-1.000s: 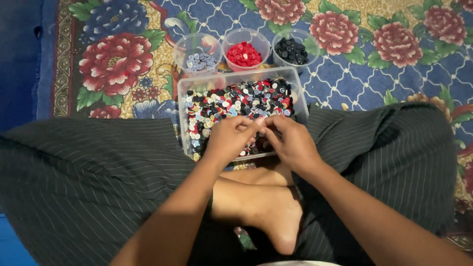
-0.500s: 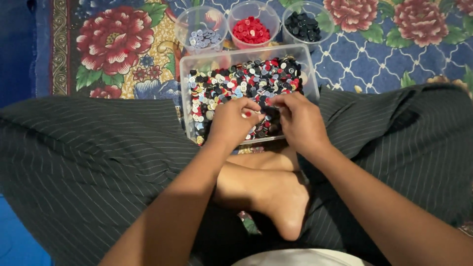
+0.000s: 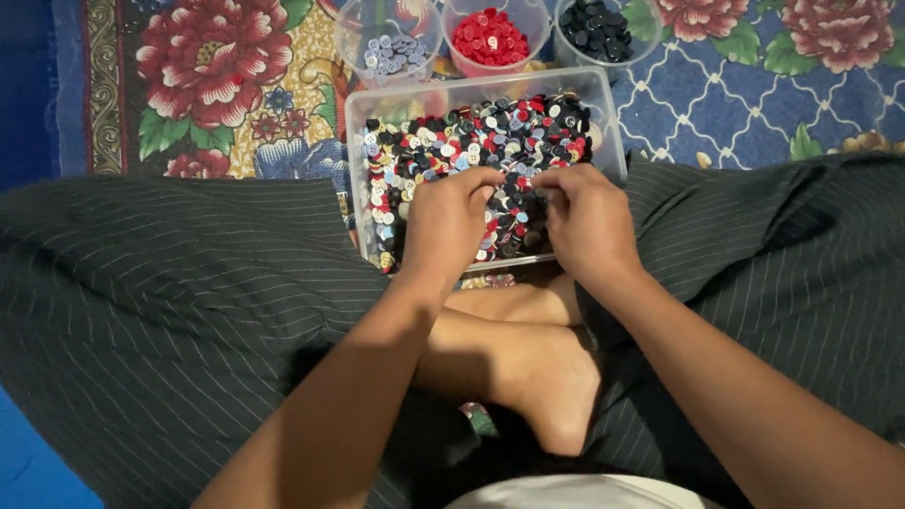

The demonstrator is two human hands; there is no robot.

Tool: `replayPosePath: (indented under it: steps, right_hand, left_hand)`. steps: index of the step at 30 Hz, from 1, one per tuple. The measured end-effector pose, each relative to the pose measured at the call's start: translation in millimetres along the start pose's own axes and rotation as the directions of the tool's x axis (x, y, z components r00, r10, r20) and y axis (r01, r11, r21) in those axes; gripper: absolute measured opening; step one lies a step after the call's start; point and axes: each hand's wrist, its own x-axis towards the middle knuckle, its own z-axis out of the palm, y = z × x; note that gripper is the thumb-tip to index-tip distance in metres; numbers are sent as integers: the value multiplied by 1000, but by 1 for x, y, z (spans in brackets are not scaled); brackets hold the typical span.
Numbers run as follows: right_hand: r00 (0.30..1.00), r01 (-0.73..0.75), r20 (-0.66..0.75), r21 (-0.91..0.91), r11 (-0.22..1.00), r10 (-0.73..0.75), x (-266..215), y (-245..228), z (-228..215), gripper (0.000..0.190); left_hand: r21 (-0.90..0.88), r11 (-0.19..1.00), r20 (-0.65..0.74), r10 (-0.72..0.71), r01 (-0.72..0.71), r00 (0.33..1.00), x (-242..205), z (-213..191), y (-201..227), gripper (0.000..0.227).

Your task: The person sorts colored buttons from a large mixed container into smaller separate containers by color while sitting on the floor.

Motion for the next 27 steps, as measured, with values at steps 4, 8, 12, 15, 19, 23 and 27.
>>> replayPosePath:
  steps: [4,8,12,15,19,23,27]
  right_hand:
    - [999,30,21,-36,999,-29,4,-3,4,25]
    - [982,171,-58,-108,979,-178,12,-4,13,17]
    - [975,217,10,-226,950,-220,20,-23,9,23]
    - [989,142,67,-270,952,-129,24,-13,18,25]
    - [984,167,-22,-227,960,-176,20,-7,21,15]
    - [991,-51,-125,-38,998,46,23,-8,18,5]
    - [968,-184,-165,54,981,191,24,-1,14,8]
  left_hand:
    - [-31,998,1,-53,53,999,5,0,4,27]
    - [26,1000,-49,18,-17,999,8,6,1,19]
    - [321,943,-76,124,-93,989,8,7,-2,15]
    - [377,922,-81,127,-88,989,12,9,-9,15]
    - [424,903,-44,92,-65,995,16,17,-19,18]
    - [409,912,12,35,-37,999,20,21,-23,11]
    - [489,872,-26,13,1,1000,24,26,-27,10]
